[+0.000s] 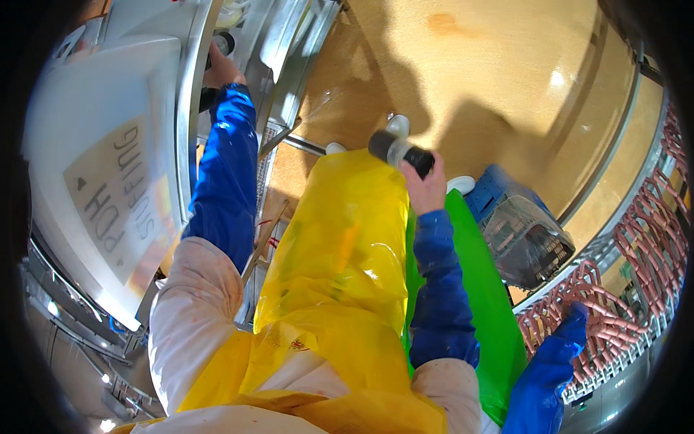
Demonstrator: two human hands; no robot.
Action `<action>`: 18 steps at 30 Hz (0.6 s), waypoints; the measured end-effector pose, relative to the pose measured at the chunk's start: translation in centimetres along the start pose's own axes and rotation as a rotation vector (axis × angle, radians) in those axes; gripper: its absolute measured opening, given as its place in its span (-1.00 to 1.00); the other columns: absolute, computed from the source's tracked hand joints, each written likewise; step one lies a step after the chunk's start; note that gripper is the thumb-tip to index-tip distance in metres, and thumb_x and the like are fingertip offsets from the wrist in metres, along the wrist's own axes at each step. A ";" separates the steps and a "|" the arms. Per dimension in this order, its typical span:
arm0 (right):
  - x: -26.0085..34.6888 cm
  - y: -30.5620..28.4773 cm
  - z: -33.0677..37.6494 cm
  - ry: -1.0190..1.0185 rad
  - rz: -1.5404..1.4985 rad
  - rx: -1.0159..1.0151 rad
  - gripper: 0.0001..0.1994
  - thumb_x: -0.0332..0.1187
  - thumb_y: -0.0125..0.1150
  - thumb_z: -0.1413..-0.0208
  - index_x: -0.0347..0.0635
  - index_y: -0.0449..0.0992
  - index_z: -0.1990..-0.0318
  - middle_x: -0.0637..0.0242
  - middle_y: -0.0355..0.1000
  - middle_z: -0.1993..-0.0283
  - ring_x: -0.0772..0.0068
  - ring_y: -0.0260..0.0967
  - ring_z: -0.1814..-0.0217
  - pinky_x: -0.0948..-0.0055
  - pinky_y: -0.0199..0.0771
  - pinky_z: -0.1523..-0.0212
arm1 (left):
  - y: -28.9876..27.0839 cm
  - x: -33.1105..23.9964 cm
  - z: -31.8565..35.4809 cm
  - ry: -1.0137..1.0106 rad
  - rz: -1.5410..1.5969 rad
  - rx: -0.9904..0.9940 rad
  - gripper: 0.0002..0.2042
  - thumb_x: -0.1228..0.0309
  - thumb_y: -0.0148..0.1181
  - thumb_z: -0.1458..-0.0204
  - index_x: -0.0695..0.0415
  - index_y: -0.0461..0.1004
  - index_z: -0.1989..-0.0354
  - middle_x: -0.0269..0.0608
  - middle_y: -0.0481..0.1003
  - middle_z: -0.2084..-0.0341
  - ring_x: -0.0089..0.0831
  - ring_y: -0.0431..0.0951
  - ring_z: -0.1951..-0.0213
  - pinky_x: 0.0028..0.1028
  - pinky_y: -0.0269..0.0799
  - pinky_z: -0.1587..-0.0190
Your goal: The person connects a blue hose to a metal machine, then retrieves a long metal rod and a clear plastic tube. They attach the tube to the rod and insert the assembly into the machine. The person then handles a cylindrical metal part, attaching a smaller component to it.
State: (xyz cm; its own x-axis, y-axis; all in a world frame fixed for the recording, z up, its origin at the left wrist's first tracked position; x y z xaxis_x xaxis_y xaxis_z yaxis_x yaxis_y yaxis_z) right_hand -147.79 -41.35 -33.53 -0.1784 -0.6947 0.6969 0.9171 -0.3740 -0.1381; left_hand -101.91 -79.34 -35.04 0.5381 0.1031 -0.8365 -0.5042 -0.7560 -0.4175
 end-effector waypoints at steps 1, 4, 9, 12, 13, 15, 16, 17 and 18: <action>0.7 1.4 -1.9 -0.075 -0.005 -0.002 -0.35 -0.34 0.48 -0.17 -0.29 0.25 -0.32 0.29 0.49 0.10 0.54 0.47 0.27 0.53 0.47 0.38 | -1.5 -1.7 0.6 0.045 0.050 -0.014 -0.51 0.38 0.57 -0.02 0.42 0.57 -0.05 0.09 0.62 -0.06 -0.16 0.65 -0.03 -0.20 0.59 -0.12; 6.9 7.5 -5.4 -0.146 -0.134 -0.027 -0.24 -0.26 0.58 -0.07 -0.38 0.29 -0.33 0.07 0.50 -0.06 0.26 0.50 -0.06 0.34 0.52 -0.15 | -5.2 -5.9 4.2 -0.089 0.269 0.080 -0.51 0.40 0.55 -0.05 0.41 0.55 -0.09 0.09 0.60 -0.08 -0.18 0.63 -0.06 -0.24 0.57 -0.16; 19.9 22.8 -9.6 -0.808 0.360 0.015 -0.18 -0.15 0.56 0.00 -0.36 0.30 -0.36 -0.09 0.43 -0.22 -0.07 0.42 -0.28 0.05 0.42 -0.32 | -14.7 -4.7 12.2 -0.329 -0.201 0.409 -0.43 0.34 0.53 -0.08 0.28 0.48 -0.24 0.13 0.51 -0.18 -0.06 0.56 -0.12 -0.23 0.50 -0.18; 25.9 33.5 -9.1 -1.119 0.453 0.125 -0.25 -0.13 0.60 0.07 -0.28 0.43 -0.26 -0.13 0.51 -0.14 -0.12 0.45 -0.23 0.08 0.44 -0.31 | -21.0 -6.9 16.5 -0.073 -0.253 0.597 -0.32 0.35 0.54 -0.04 0.22 0.37 -0.33 0.08 0.46 -0.22 -0.11 0.55 -0.13 -0.22 0.48 -0.19; 27.2 36.5 -9.1 -1.173 0.508 0.137 -0.27 -0.12 0.58 0.05 -0.28 0.44 -0.25 -0.13 0.50 -0.16 -0.12 0.44 -0.25 0.06 0.43 -0.31 | -23.4 -8.3 17.9 0.003 -0.274 0.720 -0.27 0.34 0.57 -0.01 0.23 0.32 -0.34 0.03 0.47 -0.20 -0.17 0.55 -0.14 -0.24 0.47 -0.20; 28.6 41.4 -9.5 -1.176 0.648 0.144 -0.30 -0.10 0.54 0.02 -0.27 0.46 -0.24 -0.13 0.48 -0.18 -0.13 0.41 -0.29 0.03 0.42 -0.32 | -26.6 -8.1 20.1 -0.251 -0.089 0.832 -0.25 0.37 0.61 0.05 0.26 0.30 -0.28 -0.06 0.52 -0.12 -0.30 0.56 -0.12 -0.31 0.47 -0.20; 28.7 43.6 -9.6 -1.156 0.719 0.164 -0.31 -0.09 0.53 0.00 -0.26 0.48 -0.24 -0.13 0.48 -0.20 -0.14 0.39 -0.30 0.01 0.42 -0.33 | -28.6 -7.1 21.6 -0.465 0.061 0.844 -0.29 0.39 0.60 0.07 0.24 0.32 -0.24 -0.06 0.52 -0.11 -0.32 0.57 -0.10 -0.32 0.48 -0.18; 28.4 45.6 -9.2 -1.132 0.783 0.202 -0.33 -0.08 0.51 -0.01 -0.26 0.49 -0.23 -0.14 0.47 -0.21 -0.14 0.38 -0.32 -0.01 0.41 -0.33 | -30.4 -6.8 22.2 -0.488 0.033 0.879 -0.30 0.40 0.60 0.08 0.24 0.33 -0.22 -0.05 0.53 -0.11 -0.32 0.57 -0.10 -0.33 0.48 -0.18; 28.0 46.4 -9.0 -1.105 0.832 0.216 -0.34 -0.07 0.49 -0.03 -0.25 0.50 -0.23 -0.14 0.46 -0.22 -0.14 0.37 -0.34 -0.02 0.40 -0.33 | -31.9 -7.3 22.8 -0.516 0.016 0.928 -0.32 0.40 0.60 0.09 0.23 0.34 -0.20 -0.04 0.53 -0.11 -0.32 0.58 -0.10 -0.34 0.49 -0.17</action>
State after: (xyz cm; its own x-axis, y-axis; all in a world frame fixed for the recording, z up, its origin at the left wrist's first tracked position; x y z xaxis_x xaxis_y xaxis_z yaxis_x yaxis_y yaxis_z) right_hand -113.46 -83.70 -26.79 0.7148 0.2119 0.6665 0.6683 0.0739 -0.7402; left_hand -105.19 -41.23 -23.69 0.2854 0.5238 -0.8026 -0.9437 0.0075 -0.3307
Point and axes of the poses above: each hand's wrist, its own z-axis away from the middle knuckle, its own y-axis out of the palm, x = y × z, the point moved 7 cm from there along -z, towards the middle knuckle
